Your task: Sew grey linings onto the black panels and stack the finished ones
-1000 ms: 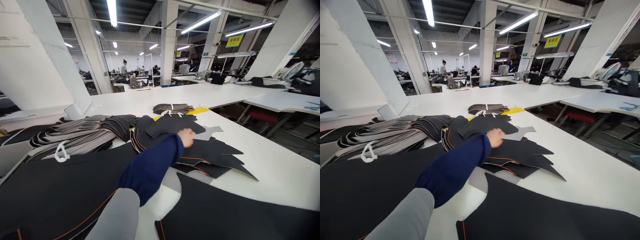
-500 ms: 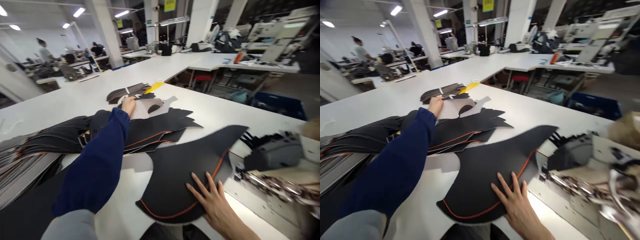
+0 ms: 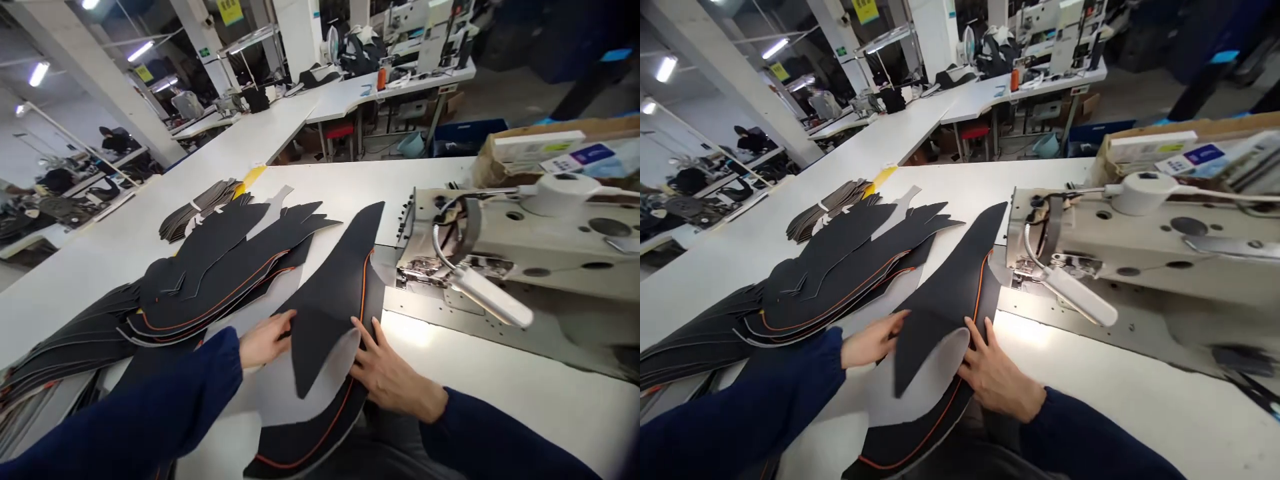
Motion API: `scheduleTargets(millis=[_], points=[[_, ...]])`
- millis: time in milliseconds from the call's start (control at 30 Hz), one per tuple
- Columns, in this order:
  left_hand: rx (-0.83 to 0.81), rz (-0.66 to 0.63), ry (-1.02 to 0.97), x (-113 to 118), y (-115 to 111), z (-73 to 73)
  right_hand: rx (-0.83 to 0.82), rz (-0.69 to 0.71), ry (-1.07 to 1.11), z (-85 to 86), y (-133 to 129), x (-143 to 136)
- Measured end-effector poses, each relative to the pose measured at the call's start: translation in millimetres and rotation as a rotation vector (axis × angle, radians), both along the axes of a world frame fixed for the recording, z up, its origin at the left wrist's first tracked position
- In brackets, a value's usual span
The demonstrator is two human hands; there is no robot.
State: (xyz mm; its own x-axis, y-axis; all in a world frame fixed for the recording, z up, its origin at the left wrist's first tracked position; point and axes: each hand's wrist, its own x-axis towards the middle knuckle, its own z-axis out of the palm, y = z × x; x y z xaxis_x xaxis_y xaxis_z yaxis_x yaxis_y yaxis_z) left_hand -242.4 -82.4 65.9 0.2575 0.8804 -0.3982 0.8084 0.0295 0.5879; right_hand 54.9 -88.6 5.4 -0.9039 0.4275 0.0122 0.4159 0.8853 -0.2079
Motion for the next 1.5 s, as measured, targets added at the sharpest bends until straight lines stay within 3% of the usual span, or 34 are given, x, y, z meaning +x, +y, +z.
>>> scheduleTargets(millis=[67,200,300,367,467,600,700,1000,1500], points=[[0.125,-0.129,0.108,27.7,19.4,-7.8,0.007,-0.005,0.028,-0.7,-9.2,0.9],[0.349,-0.249,0.16,107.5,60.6,-21.2,0.048,-0.045,0.081,-9.4,-19.5,1.7],[0.49,-0.309,0.236,157.6,75.4,-32.0,0.071,-0.066,0.08,-18.6,-20.4,3.9],[0.51,-0.323,0.307,175.1,77.2,-35.6,0.081,-0.087,0.043,-22.3,-19.0,6.4],[0.463,-0.311,0.367,176.3,72.1,-35.4,0.09,-0.128,0.016,-21.1,-15.3,10.5],[0.393,-0.245,0.437,155.2,63.3,-33.3,0.099,-0.136,0.084,-11.0,-9.7,12.9],[0.439,-0.251,0.434,149.1,63.0,-34.5,0.059,-0.13,0.102,-5.4,-7.3,12.7],[0.657,-0.375,0.33,182.5,81.2,-41.7,0.043,-0.153,0.1,-10.5,2.0,22.6],[0.617,-0.387,0.34,200.3,88.4,-40.2,0.071,-0.135,0.089,-10.7,8.9,31.8]])
